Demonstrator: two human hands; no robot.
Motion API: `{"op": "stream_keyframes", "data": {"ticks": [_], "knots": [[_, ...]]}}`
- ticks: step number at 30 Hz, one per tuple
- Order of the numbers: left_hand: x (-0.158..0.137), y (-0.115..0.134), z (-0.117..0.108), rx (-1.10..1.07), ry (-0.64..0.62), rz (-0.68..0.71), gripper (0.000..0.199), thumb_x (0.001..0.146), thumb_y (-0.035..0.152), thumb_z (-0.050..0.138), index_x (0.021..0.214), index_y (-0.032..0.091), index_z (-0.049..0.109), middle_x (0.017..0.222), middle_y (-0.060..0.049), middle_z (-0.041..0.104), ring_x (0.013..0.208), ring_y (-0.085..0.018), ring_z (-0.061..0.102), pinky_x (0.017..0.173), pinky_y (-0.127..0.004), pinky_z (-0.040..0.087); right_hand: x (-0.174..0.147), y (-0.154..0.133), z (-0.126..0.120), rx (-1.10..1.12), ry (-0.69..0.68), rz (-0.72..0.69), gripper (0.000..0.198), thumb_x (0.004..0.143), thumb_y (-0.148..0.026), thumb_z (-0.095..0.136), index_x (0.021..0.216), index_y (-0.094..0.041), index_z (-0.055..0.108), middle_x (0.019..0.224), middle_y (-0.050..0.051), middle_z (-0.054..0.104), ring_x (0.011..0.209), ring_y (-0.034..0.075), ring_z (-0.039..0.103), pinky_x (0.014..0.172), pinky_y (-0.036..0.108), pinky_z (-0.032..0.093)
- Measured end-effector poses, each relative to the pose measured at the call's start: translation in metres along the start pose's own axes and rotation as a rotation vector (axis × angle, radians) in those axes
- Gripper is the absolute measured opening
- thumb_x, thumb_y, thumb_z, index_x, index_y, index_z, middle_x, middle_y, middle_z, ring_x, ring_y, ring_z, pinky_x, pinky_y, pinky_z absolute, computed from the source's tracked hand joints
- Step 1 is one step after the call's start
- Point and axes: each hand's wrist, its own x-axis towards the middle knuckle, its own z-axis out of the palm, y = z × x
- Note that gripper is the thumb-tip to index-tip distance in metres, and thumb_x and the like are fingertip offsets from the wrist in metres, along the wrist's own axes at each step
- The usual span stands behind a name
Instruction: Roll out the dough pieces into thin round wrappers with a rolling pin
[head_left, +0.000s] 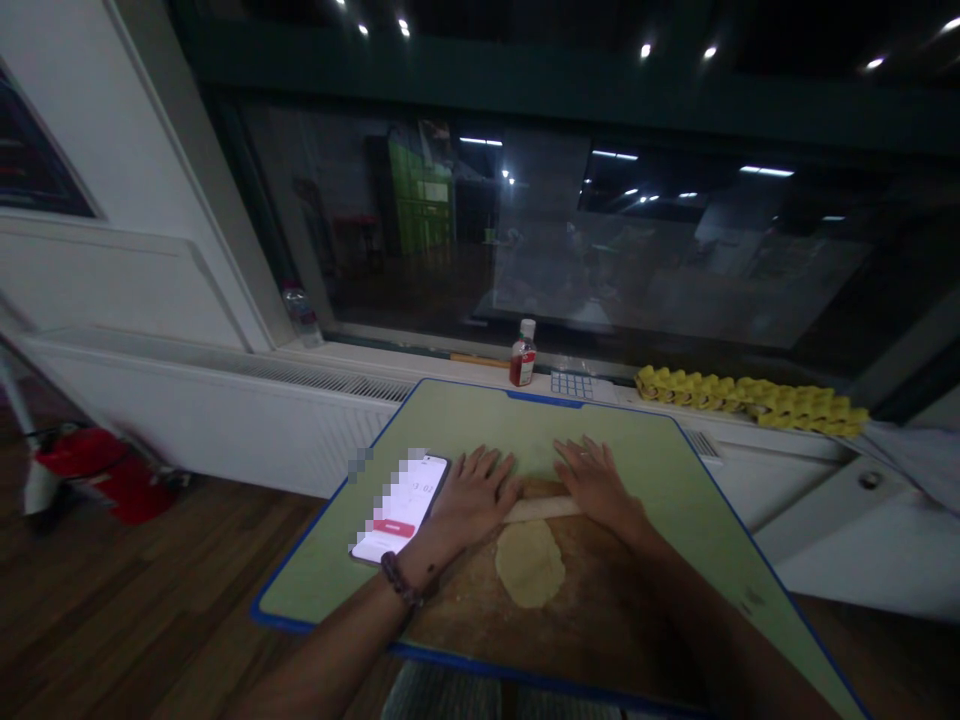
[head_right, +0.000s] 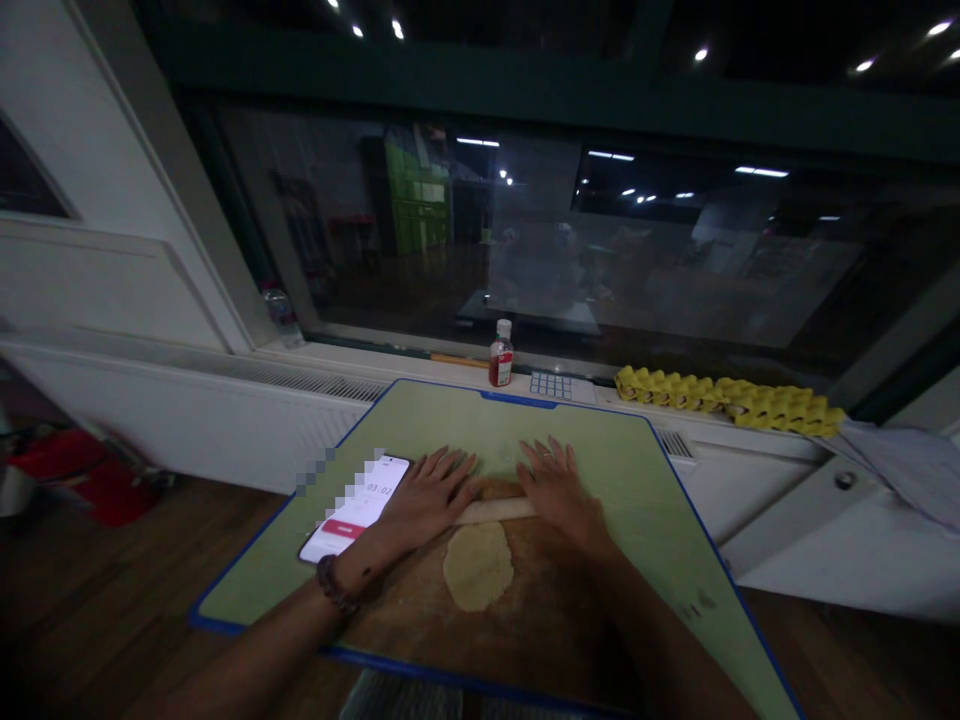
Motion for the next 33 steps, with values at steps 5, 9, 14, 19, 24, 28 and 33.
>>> {"op": "stream_keyframes", "data": {"ticks": [5, 9, 14, 19, 24, 28, 33], "knots": [[-0.016, 0.009, -0.005, -0.015, 0.064, 0.09, 0.048, 0.102, 0.042, 0.035, 0.142, 0.02, 0.051, 0.146, -0.008, 0.053, 0.141, -0.028, 0.039, 0.116, -0.051, 0.028, -0.03, -0.002, -0.007, -0.024, 0.045, -0.092, 0.047, 0.099, -0.018, 0.033, 0.142, -0.023, 0.049, 0.146, 0.005, 0.053, 0.14, 0.032, 0.037, 0.116, 0.062, 0.021], [-0.04, 0.016, 0.0, -0.055, 0.128, 0.199, 0.05, 0.101, 0.041, 0.039, 0.146, 0.02, 0.046, 0.147, -0.008, 0.052, 0.138, -0.026, 0.043, 0.114, -0.047, 0.033, -0.054, -0.013, -0.017, 0.014, 0.074, -0.044, 0.044, 0.1, -0.022, 0.033, 0.139, -0.022, 0.053, 0.138, 0.005, 0.06, 0.139, 0.031, 0.04, 0.117, 0.059, 0.022], [-0.071, 0.022, 0.014, -0.024, 0.21, 0.247, 0.067, 0.096, 0.054, 0.047, 0.152, 0.02, 0.033, 0.154, -0.009, 0.042, 0.141, -0.031, 0.038, 0.113, -0.052, 0.033, -0.085, -0.025, -0.019, 0.062, 0.196, -0.006, 0.044, 0.1, -0.024, 0.033, 0.14, -0.019, 0.051, 0.143, 0.006, 0.055, 0.138, 0.027, 0.042, 0.117, 0.057, 0.025], [-0.092, 0.03, 0.021, 0.008, 0.276, 0.268, 0.074, 0.095, 0.054, 0.051, 0.156, 0.023, 0.023, 0.158, -0.006, 0.036, 0.14, -0.032, 0.037, 0.112, -0.052, 0.033, -0.118, -0.028, -0.022, 0.114, 0.241, -0.123, 0.05, 0.099, -0.037, 0.045, 0.147, -0.022, 0.041, 0.149, 0.005, 0.048, 0.14, 0.024, 0.039, 0.116, 0.05, 0.031], [-0.104, 0.026, 0.026, -0.001, 0.289, 0.311, 0.067, 0.098, 0.043, 0.05, 0.156, 0.024, 0.022, 0.156, -0.005, 0.039, 0.137, -0.027, 0.039, 0.113, -0.048, 0.033, -0.133, -0.036, -0.023, 0.124, 0.204, -0.081, 0.043, 0.096, -0.032, 0.052, 0.138, -0.031, 0.052, 0.129, 0.002, 0.066, 0.12, 0.023, 0.059, 0.107, 0.043, 0.044], [-0.11, 0.011, 0.027, -0.018, 0.28, 0.319, 0.069, 0.098, 0.043, 0.051, 0.157, 0.029, 0.018, 0.16, -0.004, 0.031, 0.144, -0.03, 0.029, 0.116, -0.052, 0.028, -0.137, -0.042, -0.022, 0.204, 0.131, 0.147, 0.035, 0.094, -0.029, 0.051, 0.127, -0.032, 0.063, 0.121, 0.004, 0.07, 0.109, 0.025, 0.066, 0.096, 0.038, 0.051], [-0.11, -0.004, 0.015, -0.105, 0.173, 0.328, 0.065, 0.098, 0.042, 0.052, 0.155, 0.037, 0.021, 0.161, 0.0, 0.028, 0.145, -0.028, 0.03, 0.116, -0.05, 0.031, -0.142, -0.035, -0.025, 0.54, 0.216, 0.478, 0.043, 0.098, -0.043, 0.036, 0.127, -0.023, 0.062, 0.11, 0.009, 0.074, 0.093, 0.025, 0.072, 0.079, 0.035, 0.056]]}}
